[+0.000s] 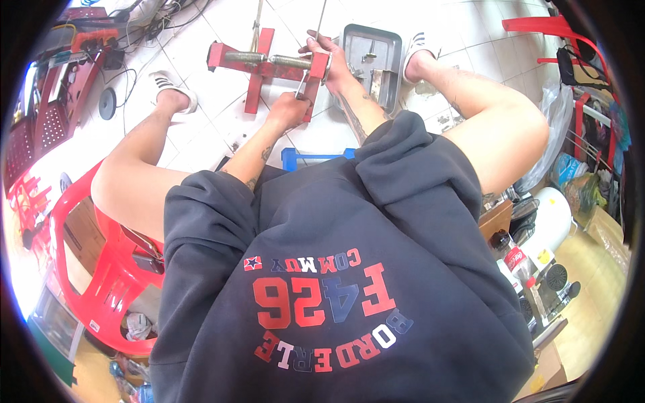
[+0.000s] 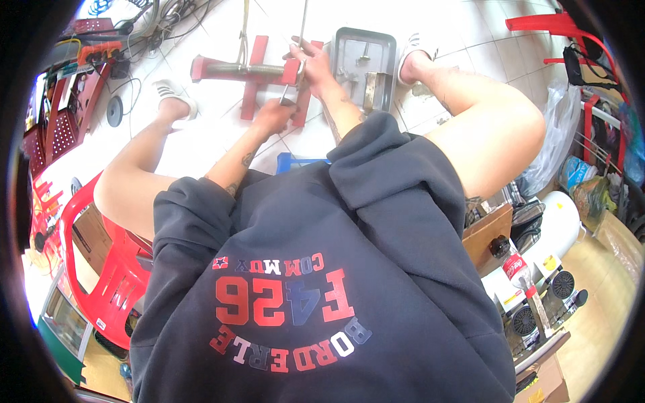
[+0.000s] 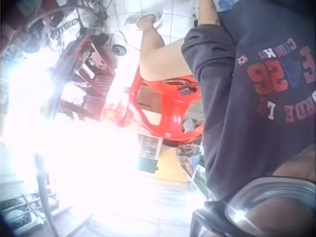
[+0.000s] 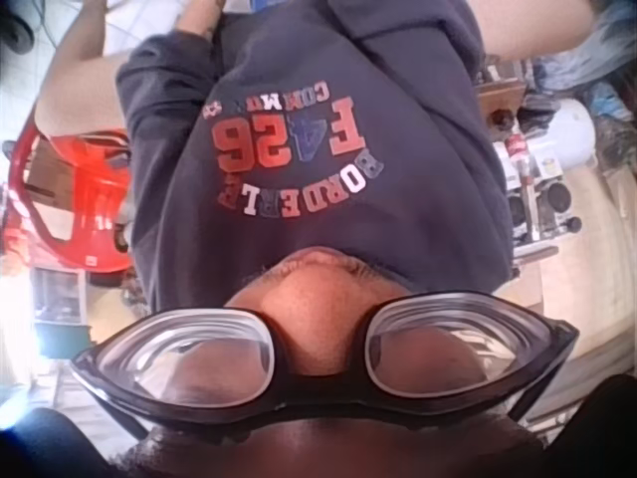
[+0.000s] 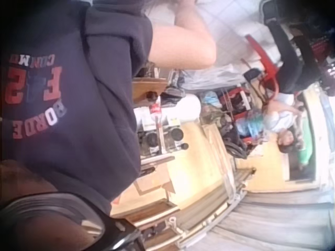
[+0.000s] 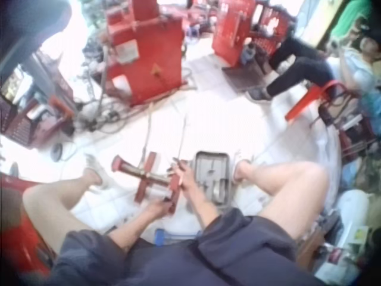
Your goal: The person sits on the floor and assembles a metal bracket using a wrench and a screwdriver. They pick up a metal plate, insert a bolt, and tighten it with a wrench. They also use a screwdriver to adjust a screw on the bracket. The person handles the parts and tools directly on the floor.
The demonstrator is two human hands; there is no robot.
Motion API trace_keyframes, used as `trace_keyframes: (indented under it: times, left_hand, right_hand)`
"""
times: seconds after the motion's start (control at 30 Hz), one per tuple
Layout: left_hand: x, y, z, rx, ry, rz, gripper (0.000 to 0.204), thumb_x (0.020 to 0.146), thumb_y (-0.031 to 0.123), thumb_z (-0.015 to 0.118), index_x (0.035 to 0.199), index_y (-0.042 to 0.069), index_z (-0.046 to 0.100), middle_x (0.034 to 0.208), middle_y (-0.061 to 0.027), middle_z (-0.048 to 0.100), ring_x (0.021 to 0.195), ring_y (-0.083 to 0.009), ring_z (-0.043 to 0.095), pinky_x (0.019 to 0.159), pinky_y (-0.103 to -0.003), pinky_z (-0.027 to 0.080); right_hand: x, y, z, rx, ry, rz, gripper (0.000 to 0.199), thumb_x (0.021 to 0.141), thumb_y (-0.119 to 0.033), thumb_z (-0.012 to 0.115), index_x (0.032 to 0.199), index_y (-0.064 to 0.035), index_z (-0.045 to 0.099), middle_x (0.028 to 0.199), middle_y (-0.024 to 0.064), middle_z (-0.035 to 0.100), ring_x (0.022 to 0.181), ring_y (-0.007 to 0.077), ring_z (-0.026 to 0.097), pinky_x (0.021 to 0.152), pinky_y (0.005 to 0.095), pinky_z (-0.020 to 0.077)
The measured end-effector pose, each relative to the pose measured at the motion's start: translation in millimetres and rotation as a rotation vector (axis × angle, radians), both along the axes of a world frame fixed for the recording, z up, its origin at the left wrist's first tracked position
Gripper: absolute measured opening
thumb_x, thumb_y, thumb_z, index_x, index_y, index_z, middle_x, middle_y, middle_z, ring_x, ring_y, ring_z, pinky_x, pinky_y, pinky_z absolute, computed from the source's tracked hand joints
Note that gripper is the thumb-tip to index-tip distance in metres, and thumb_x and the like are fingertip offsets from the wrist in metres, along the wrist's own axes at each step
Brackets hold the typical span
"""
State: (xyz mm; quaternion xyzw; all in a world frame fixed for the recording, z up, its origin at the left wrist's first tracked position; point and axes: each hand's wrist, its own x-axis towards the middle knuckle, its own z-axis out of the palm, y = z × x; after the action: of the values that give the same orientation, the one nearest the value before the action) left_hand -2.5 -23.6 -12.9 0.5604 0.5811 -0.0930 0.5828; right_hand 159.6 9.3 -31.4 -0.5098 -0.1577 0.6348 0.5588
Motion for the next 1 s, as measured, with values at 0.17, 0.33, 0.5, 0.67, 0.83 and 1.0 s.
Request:
trace_keyframes:
  times: [0.17, 0.33, 0.5, 0.67, 0.83, 1.0]
  left_hand:
    - [-5.0, -6.5, -25.8, 0.308, 0.183, -0.164, 0.038, 0.086, 0.034, 0.059, 0.091, 0.0, 0.074, 0.087, -0.0211, 0.072, 0.08, -0.0373, 0.069, 0.075, -0.046, 0.054]
    - [13.0, -14.7, -16.4, 0.529, 0.331, -0.1, 0.036, 0.084, 0.033, 0.058, 0.086, 0.002, 0.074, 0.093, -0.0242, 0.071, 0.092, -0.0409, 0.069, 0.083, -0.048, 0.054]
    - [14.9, -7.0, -41.5, 0.651, 0.313, -0.106, 0.035, 0.085, 0.035, 0.058, 0.081, 0.003, 0.072, 0.084, -0.0232, 0.071, 0.081, -0.0402, 0.07, 0.076, -0.05, 0.055]
    - [17.7, -0.5, -63.2, 0.826, 0.245, -0.094, 0.039, 0.087, 0.038, 0.058, 0.078, 0.003, 0.07, 0.079, -0.0229, 0.069, 0.076, -0.0405, 0.069, 0.071, -0.052, 0.053]
    - [12.0, 7.0, -86.4, 0.824, 0.128, -0.132, 0.038, 0.089, 0.039, 0.059, 0.082, 0.003, 0.07, 0.082, -0.0224, 0.069, 0.078, -0.0423, 0.068, 0.07, -0.055, 0.052]
    - [6.2, 6.1, -92.0, 0.661, -0.176, -0.135, 0.03, 0.095, 0.031, 0.054, 0.107, 0.005, 0.063, 0.097, -0.0261, 0.066, 0.09, -0.045, 0.065, 0.075, -0.054, 0.051]
  right_hand:
    - [-2.4, -3.5, -1.4, -0.007, 0.013, 0.0, 0.043, 0.097, -0.024, 0.066, 0.137, -0.0095, 0.059, 0.096, 0.0078, 0.073, 0.09, 0.0131, 0.064, 0.078, 0.0308, 0.0511]
    - [2.3, -3.1, -8.9, 0.0, 0.022, 0.006, 0.042, 0.099, -0.024, 0.064, 0.138, -0.01, 0.057, 0.097, 0.0092, 0.069, 0.082, 0.017, 0.066, 0.068, 0.0319, 0.055]
    - [1.9, -1.4, -2.7, -0.03, 0.0, 0.025, 0.042, 0.098, -0.023, 0.065, 0.137, -0.0093, 0.057, 0.095, 0.0103, 0.069, 0.08, 0.0193, 0.067, 0.069, 0.034, 0.0565]
    - [0.4, -1.2, -2.6, -0.029, 0.004, 0.016, 0.043, 0.098, -0.02, 0.065, 0.138, -0.0076, 0.056, 0.096, 0.0108, 0.069, 0.08, 0.0191, 0.067, 0.07, 0.0335, 0.0565]
    - [-1.0, -1.6, 0.2, 0.013, -0.071, 0.021, 0.042, 0.099, -0.019, 0.063, 0.138, -0.0054, 0.055, 0.095, 0.0101, 0.068, 0.081, 0.0168, 0.067, 0.072, 0.0303, 0.0549]
    - [4.2, -2.0, 10.3, -0.025, -0.002, -0.033, 0.036, 0.096, -0.018, 0.067, 0.129, -0.0064, 0.064, 0.092, 0.0089, 0.07, 0.08, 0.0159, 0.065, 0.072, 0.0307, 0.0519]
